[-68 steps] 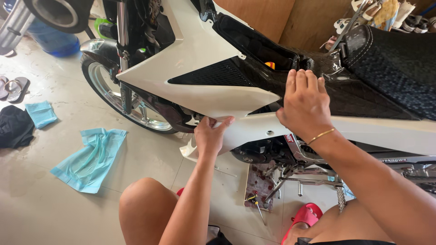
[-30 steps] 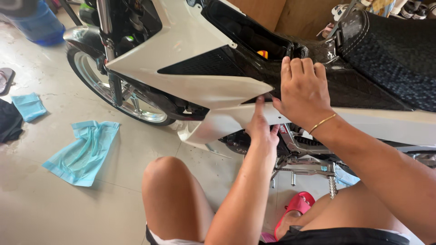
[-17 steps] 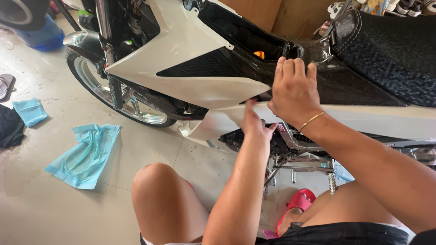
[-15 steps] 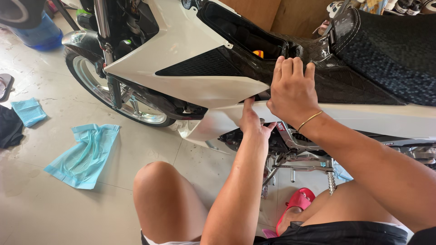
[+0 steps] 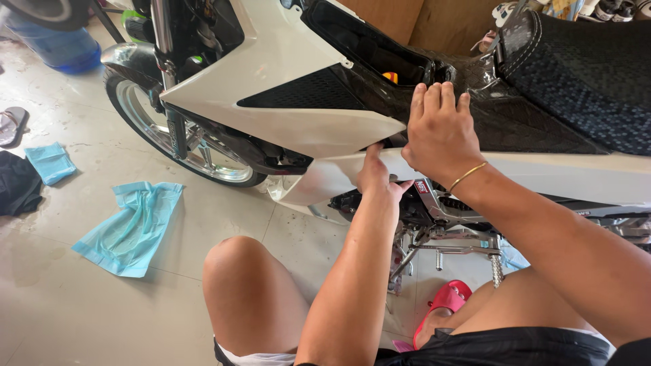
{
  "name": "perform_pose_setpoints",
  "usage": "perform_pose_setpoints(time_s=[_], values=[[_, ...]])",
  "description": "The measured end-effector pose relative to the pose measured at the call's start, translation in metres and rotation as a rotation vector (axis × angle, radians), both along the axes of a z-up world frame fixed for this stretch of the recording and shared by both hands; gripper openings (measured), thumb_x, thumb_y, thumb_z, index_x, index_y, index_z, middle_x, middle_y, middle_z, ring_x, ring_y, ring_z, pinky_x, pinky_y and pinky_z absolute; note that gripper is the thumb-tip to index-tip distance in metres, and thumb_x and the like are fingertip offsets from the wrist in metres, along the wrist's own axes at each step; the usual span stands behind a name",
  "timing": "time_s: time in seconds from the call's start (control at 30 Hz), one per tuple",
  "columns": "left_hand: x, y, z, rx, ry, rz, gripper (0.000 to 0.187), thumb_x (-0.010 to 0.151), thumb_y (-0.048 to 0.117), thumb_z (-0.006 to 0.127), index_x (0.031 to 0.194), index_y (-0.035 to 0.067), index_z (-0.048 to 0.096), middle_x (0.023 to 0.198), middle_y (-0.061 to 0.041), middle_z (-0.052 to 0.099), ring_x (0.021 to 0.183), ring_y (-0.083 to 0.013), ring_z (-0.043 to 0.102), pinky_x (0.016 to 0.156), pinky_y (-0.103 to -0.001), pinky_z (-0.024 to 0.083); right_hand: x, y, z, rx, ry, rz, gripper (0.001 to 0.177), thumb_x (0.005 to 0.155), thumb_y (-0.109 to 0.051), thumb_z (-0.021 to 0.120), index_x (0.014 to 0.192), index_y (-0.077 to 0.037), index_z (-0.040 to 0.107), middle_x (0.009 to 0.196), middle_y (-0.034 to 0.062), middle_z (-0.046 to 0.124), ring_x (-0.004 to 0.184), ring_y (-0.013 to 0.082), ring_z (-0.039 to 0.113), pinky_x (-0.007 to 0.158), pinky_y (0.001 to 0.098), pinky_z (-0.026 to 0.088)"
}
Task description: The person removes a white motorcycle side fairing by hand, then uses a screwdriver to loosen a fastener near the fuel tank area. The fairing is detached and set aside, exposing the frame and internal components.
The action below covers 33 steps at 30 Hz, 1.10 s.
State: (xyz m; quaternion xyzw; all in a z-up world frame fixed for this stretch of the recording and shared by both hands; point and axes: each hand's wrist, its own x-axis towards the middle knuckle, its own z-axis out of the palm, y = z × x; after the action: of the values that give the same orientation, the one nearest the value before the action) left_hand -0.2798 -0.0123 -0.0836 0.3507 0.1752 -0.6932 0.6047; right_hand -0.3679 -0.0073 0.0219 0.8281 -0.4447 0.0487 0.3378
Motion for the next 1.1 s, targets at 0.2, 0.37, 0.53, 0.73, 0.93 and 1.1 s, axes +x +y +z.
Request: perform_pose_setpoints(time_s=[0.2, 0.37, 0.53, 0.73, 0.93, 1.1], values=[[0.002, -0.004, -0.014, -0.072, -0.020, -0.048, 0.056, 0.083, 0.037, 0.071, 0.131, 0.012, 0.058, 0.128, -0.014, 0.064, 0.119, -0.0391, 0.059, 0.101, -0.070, 0.041, -0.001, 0.000, 0.000, 0.051, -0.057, 0.008, 0.089, 0.069, -0.031, 0.075, 0.141, 0.016, 0.049, 0.135, 0.0336, 0.055, 0.133, 0.0463, 0.049, 0.107, 0.0604, 0.043], [-0.001, 0.003, -0.012, -0.039, -0.072, -0.014, 0.055, 0.081, 0.031, 0.072, 0.129, 0.008, 0.059, 0.127, -0.016, 0.064, 0.115, -0.0405, 0.062, 0.098, -0.072, 0.042, 0.002, 0.004, -0.003, 0.025, -0.034, -0.021, 0.089, 0.071, -0.030, 0.075, 0.143, 0.015, 0.049, 0.138, 0.0324, 0.054, 0.136, 0.0452, 0.048, 0.109, 0.0590, 0.043], [0.004, 0.008, -0.004, -0.020, -0.081, -0.010, 0.053, 0.082, 0.032, 0.073, 0.127, 0.006, 0.061, 0.125, -0.014, 0.063, 0.115, -0.0400, 0.062, 0.099, -0.072, 0.044, 0.000, 0.002, -0.004, 0.008, -0.056, -0.003, 0.088, 0.071, -0.029, 0.075, 0.142, 0.015, 0.049, 0.136, 0.0319, 0.054, 0.136, 0.0448, 0.049, 0.109, 0.0592, 0.042], [0.007, 0.014, 0.007, 0.008, -0.097, -0.005, 0.052, 0.080, 0.031, 0.074, 0.124, 0.005, 0.063, 0.122, -0.013, 0.066, 0.110, -0.0386, 0.065, 0.097, -0.072, 0.046, -0.002, 0.001, -0.009, -0.005, -0.051, -0.012, 0.084, 0.072, -0.027, 0.074, 0.142, 0.013, 0.051, 0.136, 0.0302, 0.055, 0.135, 0.0434, 0.051, 0.110, 0.0578, 0.043], [-0.001, 0.019, 0.012, -0.006, -0.157, 0.019, 0.060, 0.078, 0.038, 0.076, 0.123, 0.001, 0.063, 0.120, -0.016, 0.067, 0.104, -0.0362, 0.066, 0.094, -0.066, 0.051, -0.029, 0.010, 0.020, 0.193, -0.221, 0.214, 0.087, 0.079, -0.042, 0.079, 0.146, 0.007, 0.051, 0.147, 0.0298, 0.051, 0.139, 0.0441, 0.049, 0.112, 0.0539, 0.043], [-0.007, 0.020, 0.016, 0.064, -0.157, 0.053, 0.071, 0.072, 0.040, 0.082, 0.128, 0.003, 0.059, 0.123, -0.012, 0.066, 0.104, -0.0306, 0.065, 0.094, -0.061, 0.051, -0.085, 0.043, 0.018, 0.043, -0.056, 0.232, 0.101, 0.061, -0.047, 0.083, 0.145, 0.001, 0.055, 0.155, 0.0301, 0.045, 0.146, 0.0480, 0.042, 0.122, 0.0607, 0.031]])
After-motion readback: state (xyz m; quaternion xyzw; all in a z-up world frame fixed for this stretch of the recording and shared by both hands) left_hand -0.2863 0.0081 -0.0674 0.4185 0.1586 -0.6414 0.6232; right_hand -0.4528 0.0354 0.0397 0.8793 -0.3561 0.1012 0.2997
